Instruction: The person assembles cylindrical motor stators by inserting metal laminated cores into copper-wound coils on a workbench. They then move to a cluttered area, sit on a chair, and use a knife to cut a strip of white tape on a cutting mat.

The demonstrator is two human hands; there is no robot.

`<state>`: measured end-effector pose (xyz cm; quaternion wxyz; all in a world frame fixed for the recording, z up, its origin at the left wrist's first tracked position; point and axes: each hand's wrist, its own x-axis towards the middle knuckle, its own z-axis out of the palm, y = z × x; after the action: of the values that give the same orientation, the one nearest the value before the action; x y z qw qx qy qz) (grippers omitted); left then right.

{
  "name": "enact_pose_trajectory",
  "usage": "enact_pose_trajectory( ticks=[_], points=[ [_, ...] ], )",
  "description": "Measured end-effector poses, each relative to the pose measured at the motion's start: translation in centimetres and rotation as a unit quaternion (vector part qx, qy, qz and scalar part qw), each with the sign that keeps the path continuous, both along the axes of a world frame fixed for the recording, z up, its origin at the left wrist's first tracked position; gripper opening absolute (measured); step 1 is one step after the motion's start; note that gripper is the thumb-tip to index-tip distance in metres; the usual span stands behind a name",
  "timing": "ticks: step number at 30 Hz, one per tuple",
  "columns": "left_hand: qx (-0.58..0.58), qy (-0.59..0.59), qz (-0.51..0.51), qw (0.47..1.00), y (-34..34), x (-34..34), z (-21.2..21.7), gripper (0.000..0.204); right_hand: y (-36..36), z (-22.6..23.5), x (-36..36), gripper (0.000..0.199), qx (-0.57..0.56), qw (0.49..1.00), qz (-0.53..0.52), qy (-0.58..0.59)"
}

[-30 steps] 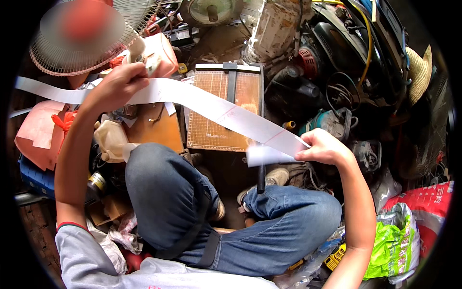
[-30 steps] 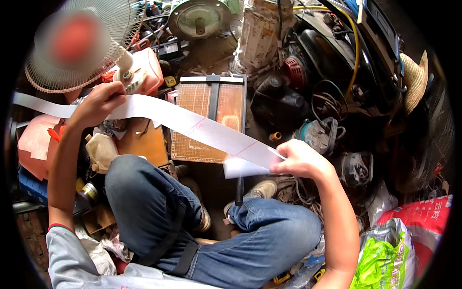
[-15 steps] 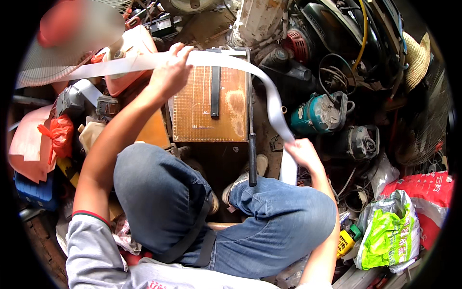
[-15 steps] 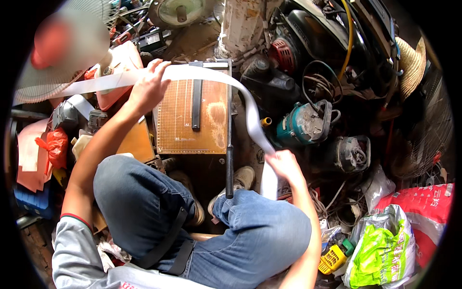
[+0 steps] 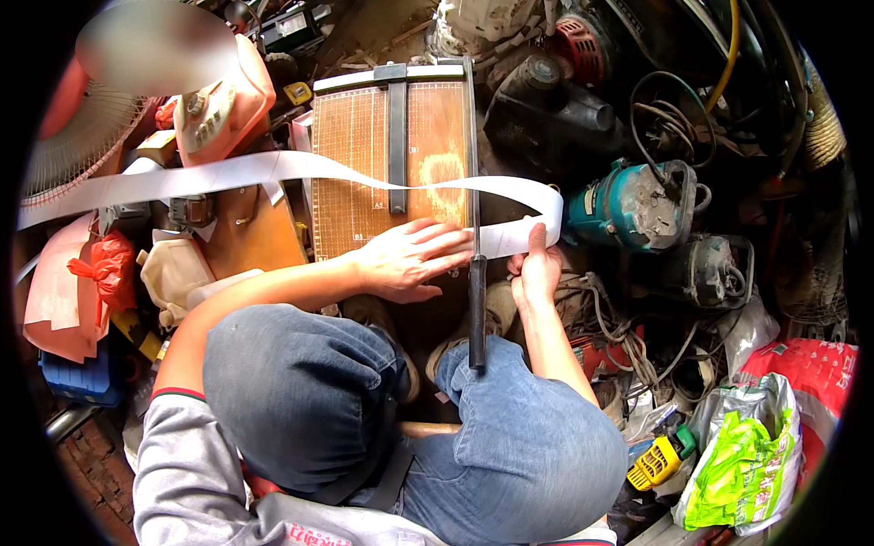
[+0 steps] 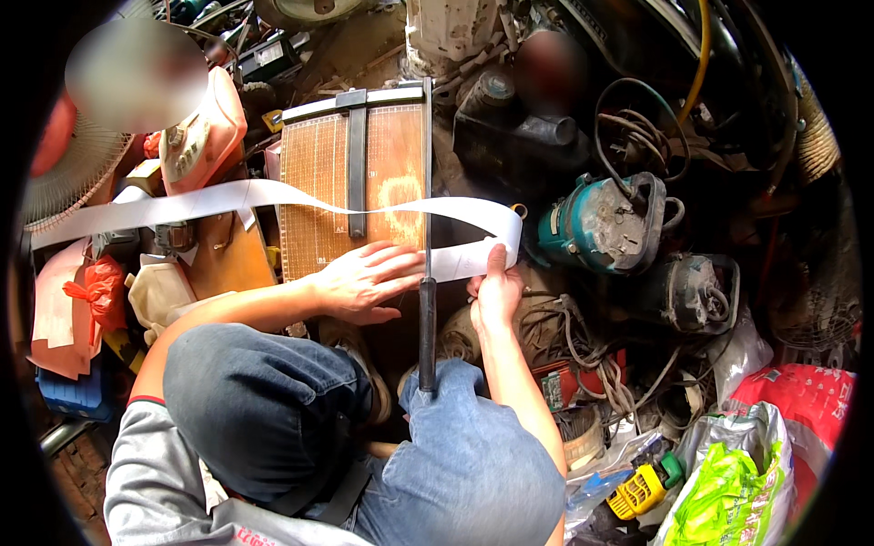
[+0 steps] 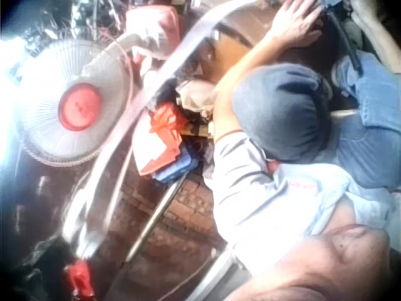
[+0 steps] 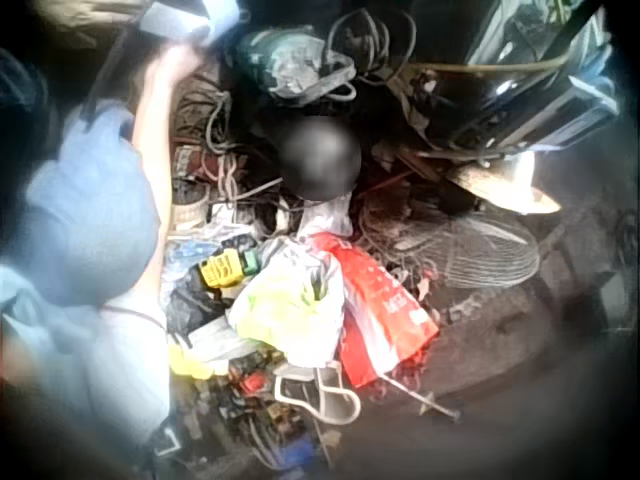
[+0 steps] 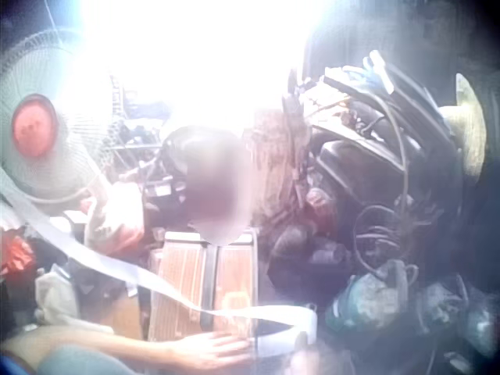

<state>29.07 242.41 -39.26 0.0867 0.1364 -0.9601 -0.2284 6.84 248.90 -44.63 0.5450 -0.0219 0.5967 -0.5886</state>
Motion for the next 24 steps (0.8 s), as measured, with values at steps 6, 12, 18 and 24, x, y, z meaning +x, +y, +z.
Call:
enact_pose_trajectory(
  ticks=[6, 12, 18, 24],
  points=[
    [-0.07, -0.037, 0.007, 0.997, 0.7, 0.6, -1.7, 0.06, 0.6, 0.6, 0.4, 0.029, 0.024, 0.998, -0.011, -0.053],
    [-0.056, 0.01, 0.012, 0.998, 0.0, 0.6, -2.8, 0.049, 5.4, -3.3, -3.2, 0.043, 0.012, 0.955, 0.134, 0.265],
    [-0.078, 0.047, 0.026, 0.995, 0.4, 1.4, -2.9, 0.051, 5.2, 1.1, -2.4, 0.08, -0.019, 0.701, 0.366, 0.612],
    [-0.074, 0.022, 0.005, 0.997, 0.0, 1.0, -2.6, 0.051, 1.4, 0.2, 1.0, 0.045, -0.048, 0.909, 0.381, 0.161]
  ],
)
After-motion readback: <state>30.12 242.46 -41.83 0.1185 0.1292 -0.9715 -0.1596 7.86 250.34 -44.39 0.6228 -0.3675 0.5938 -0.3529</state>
